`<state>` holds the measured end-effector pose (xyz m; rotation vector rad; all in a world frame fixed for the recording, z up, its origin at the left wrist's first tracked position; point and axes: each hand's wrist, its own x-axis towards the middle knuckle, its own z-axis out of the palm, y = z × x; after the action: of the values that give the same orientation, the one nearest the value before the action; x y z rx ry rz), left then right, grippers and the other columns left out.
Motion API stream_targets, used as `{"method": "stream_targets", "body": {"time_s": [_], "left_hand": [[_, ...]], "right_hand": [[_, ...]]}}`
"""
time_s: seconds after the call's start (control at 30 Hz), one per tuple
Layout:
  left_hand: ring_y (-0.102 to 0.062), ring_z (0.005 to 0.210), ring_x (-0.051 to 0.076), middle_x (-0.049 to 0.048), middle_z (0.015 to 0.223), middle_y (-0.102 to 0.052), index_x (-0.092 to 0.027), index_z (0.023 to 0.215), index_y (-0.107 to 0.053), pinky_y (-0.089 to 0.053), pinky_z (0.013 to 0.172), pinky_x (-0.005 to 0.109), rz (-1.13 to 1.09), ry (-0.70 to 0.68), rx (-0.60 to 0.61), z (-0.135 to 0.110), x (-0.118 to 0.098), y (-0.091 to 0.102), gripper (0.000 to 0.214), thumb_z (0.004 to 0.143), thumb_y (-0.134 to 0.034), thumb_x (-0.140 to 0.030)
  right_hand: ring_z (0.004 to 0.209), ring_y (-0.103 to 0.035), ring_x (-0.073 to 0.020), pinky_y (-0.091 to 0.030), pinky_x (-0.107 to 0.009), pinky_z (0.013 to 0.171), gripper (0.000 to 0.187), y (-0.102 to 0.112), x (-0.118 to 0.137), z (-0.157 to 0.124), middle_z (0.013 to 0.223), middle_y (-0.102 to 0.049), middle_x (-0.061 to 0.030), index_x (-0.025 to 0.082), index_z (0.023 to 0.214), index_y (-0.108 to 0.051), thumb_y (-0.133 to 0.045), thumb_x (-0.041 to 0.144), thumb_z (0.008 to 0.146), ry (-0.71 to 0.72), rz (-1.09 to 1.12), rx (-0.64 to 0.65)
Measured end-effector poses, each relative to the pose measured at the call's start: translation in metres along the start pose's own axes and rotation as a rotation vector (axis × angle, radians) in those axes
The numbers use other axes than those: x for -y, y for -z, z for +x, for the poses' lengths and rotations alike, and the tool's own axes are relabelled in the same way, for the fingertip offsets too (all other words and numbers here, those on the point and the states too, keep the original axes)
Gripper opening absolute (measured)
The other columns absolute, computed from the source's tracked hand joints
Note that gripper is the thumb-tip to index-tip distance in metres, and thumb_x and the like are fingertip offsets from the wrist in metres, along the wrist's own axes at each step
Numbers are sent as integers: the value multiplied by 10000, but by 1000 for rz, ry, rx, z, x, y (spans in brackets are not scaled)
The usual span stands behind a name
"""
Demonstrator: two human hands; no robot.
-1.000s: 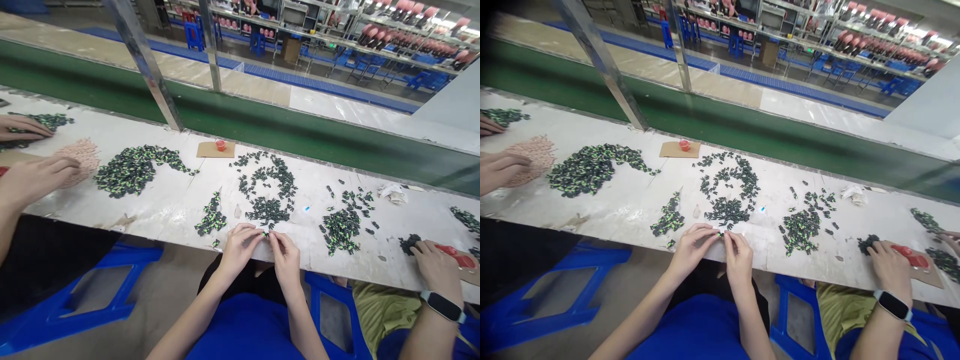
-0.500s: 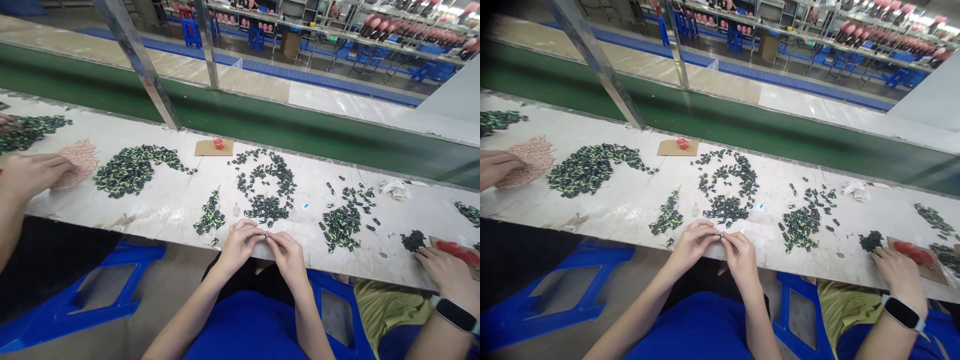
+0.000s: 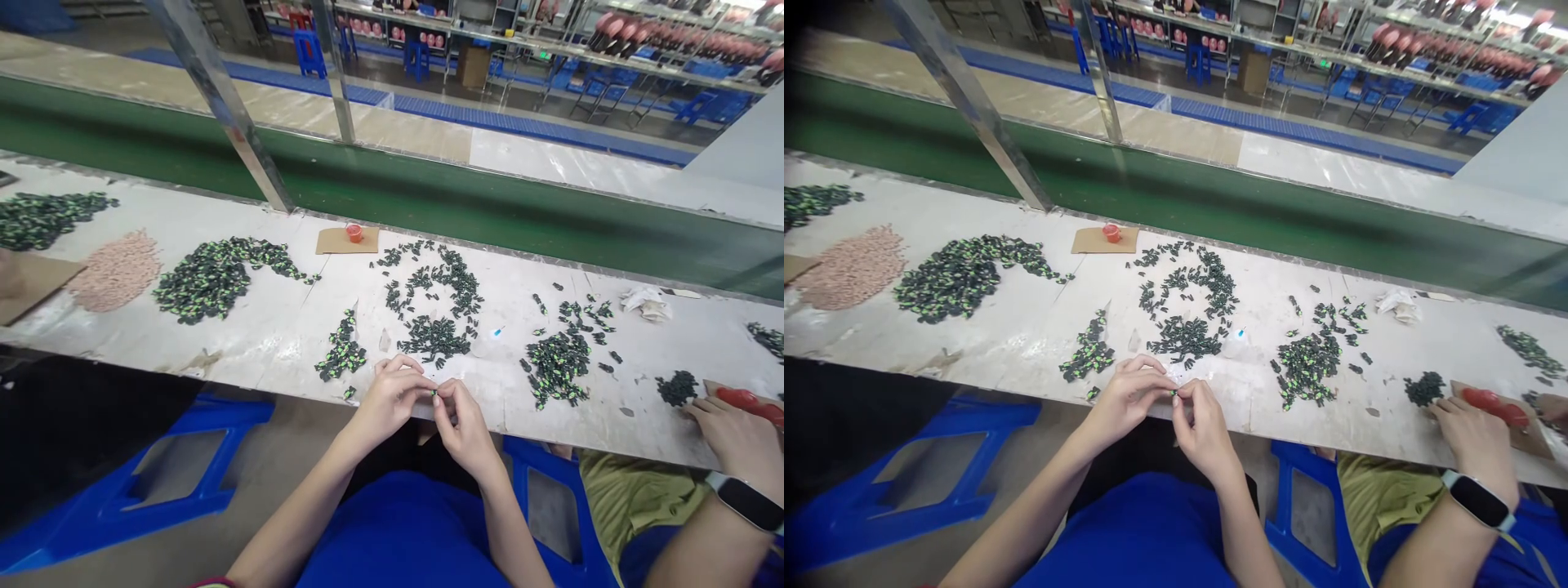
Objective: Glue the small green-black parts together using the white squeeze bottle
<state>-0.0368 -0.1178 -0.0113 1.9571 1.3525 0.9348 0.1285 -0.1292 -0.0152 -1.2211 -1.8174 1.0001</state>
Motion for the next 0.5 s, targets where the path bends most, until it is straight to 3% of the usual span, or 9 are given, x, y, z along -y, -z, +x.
{"method": "stream_targets", "body": {"time_s": [0.13,0.3,0.5], "left_hand": [[-601,923,204,26,795,-703,-262,868,-734,-366,869,392,1,-29,49,2,-3,4,296,826,-508,-74],[-610,884,205,32,803,-694,-272,834,-750,-394,868,396,-48,34,63,4,-4,6,202,831,-588,-151],[-613,903,206,51,851,-673,-270,845,-764,-455,848,364,-161,84,29,5,1,1,161,823,-627,-188]], "right_hand": [[646,-561,-137,-465,-224,502,116,-8,-5,-5,799,-563,-28,215,822,-493,-463,306,888,-44,131,-58],[525,-513,-105,-446,-210,460,195,-4,-5,-8,718,-560,12,208,811,-542,-500,386,882,-191,283,-25],[548,-543,-120,-481,-232,485,251,1,-2,-9,743,-589,14,212,874,-578,-559,459,836,-311,384,6]]}}
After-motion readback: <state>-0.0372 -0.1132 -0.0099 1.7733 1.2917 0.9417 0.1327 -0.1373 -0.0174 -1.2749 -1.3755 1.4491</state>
